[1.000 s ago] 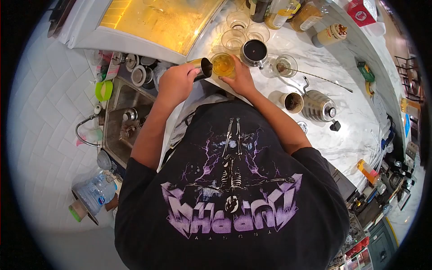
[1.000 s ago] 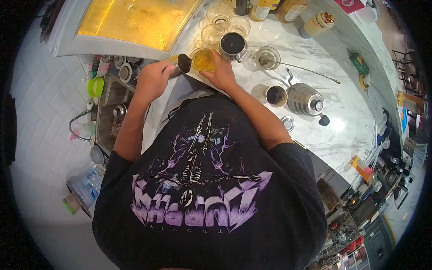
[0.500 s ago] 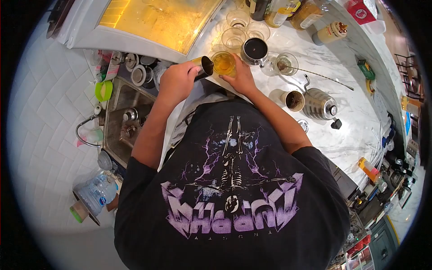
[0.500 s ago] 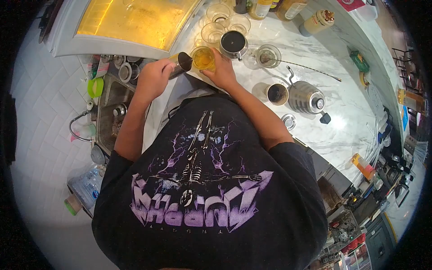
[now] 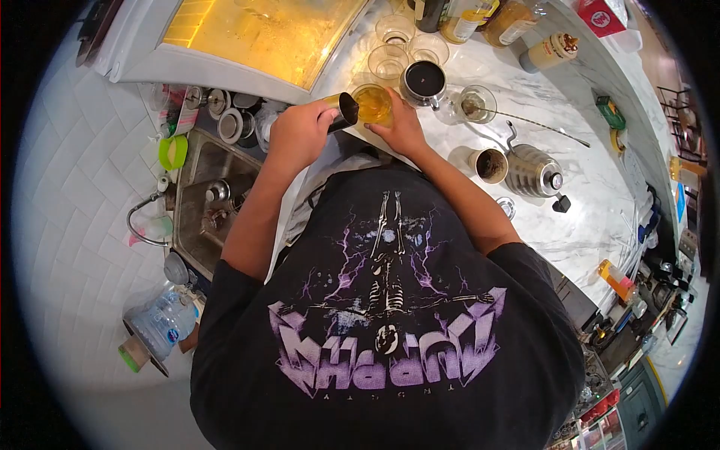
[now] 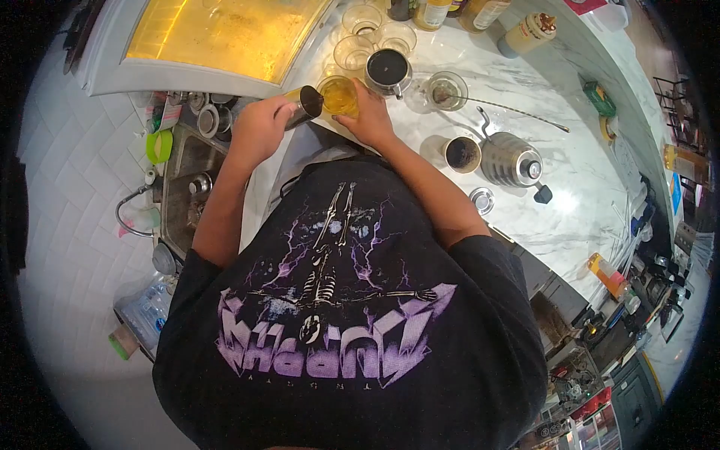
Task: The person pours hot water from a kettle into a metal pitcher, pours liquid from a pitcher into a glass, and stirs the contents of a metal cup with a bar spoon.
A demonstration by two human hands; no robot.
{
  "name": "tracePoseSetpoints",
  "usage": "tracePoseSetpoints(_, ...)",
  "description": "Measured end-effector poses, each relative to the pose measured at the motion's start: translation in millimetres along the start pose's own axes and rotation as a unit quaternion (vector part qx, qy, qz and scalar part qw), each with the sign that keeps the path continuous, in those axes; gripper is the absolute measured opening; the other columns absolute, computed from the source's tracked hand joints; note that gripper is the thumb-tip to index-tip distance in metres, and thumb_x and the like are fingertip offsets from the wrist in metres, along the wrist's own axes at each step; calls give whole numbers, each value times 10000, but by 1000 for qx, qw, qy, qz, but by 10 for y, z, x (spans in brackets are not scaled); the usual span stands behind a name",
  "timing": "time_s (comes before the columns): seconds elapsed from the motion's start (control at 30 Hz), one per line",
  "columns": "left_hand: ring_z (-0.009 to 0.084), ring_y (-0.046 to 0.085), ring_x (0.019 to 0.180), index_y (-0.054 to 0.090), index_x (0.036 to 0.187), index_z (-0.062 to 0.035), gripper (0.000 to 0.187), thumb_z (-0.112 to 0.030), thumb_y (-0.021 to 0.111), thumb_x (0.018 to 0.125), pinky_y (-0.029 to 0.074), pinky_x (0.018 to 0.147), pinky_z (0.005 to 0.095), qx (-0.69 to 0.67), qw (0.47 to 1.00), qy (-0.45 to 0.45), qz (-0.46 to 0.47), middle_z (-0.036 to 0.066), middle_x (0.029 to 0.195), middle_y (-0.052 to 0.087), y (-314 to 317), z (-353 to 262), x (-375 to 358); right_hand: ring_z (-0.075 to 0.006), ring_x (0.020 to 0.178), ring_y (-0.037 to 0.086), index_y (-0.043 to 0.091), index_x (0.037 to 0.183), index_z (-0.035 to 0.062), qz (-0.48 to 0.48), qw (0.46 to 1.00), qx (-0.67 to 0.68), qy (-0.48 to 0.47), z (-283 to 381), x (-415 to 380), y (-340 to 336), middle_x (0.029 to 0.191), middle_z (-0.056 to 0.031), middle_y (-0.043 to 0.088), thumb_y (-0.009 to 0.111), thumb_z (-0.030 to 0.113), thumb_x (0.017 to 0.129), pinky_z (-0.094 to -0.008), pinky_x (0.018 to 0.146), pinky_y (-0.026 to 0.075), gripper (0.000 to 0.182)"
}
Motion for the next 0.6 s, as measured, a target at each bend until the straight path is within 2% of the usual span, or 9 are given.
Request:
tracePoseSetpoints(0.1,392,656,772,707,944,-82,277,-328,582,950,501,678,484,2,1000,-4,3,172,796,682,-7,9,7,-412,1265,498,351,1451,-5,-8,1000,-7,-7,0,-7,0,1371,-248,526,821,352,754,-456,1093,361,914)
tracePoseSetpoints(0.3,368,664,761,703,942,-61,257,-278,565,955,512,691,443,-100,995,-18,-11,159,788,689,20,127,0,-421,1259,500,348,1455,11,-6,1000,25,-6,49,-9,-56,1369,-248,527,829,326,752,-456,1087,377,908)
tracePoseSetpoints(0.4,318,675,731,693,935,-34,240,-236,565,950,514,684,390,-145,989,-41,-5,142,764,689,29,166,-46,-419,1266,496,346,1461,25,2,1000,29,4,37,-6,-47,1375,-248,523,828,315,757,-454,1078,391,901)
tracePoseSetpoints(0.47,242,673,711,673,928,-2,234,-209,566,952,504,665,349,-184,981,-59,4,123,754,682,63,218,-78,-418,1266,497,344,1464,29,6,999,37,8,35,-11,-45,1378,-249,521,827,312,759,-450,1072,398,900)
tracePoseSetpoints(0.6,185,660,731,646,922,21,245,-200,552,968,497,678,331,-235,970,-56,-4,106,769,678,180,323,-186,-414,1261,503,337,1471,32,16,999,44,27,54,-3,-44,1379,-252,518,825,306,764,-442,1054,417,901)
Point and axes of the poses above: each hand's wrist, its own x-axis towards the middle knuckle, its own y-axis out of the palm, z = x × y, the point moved 1 cm from there along x, towards the middle knuckle
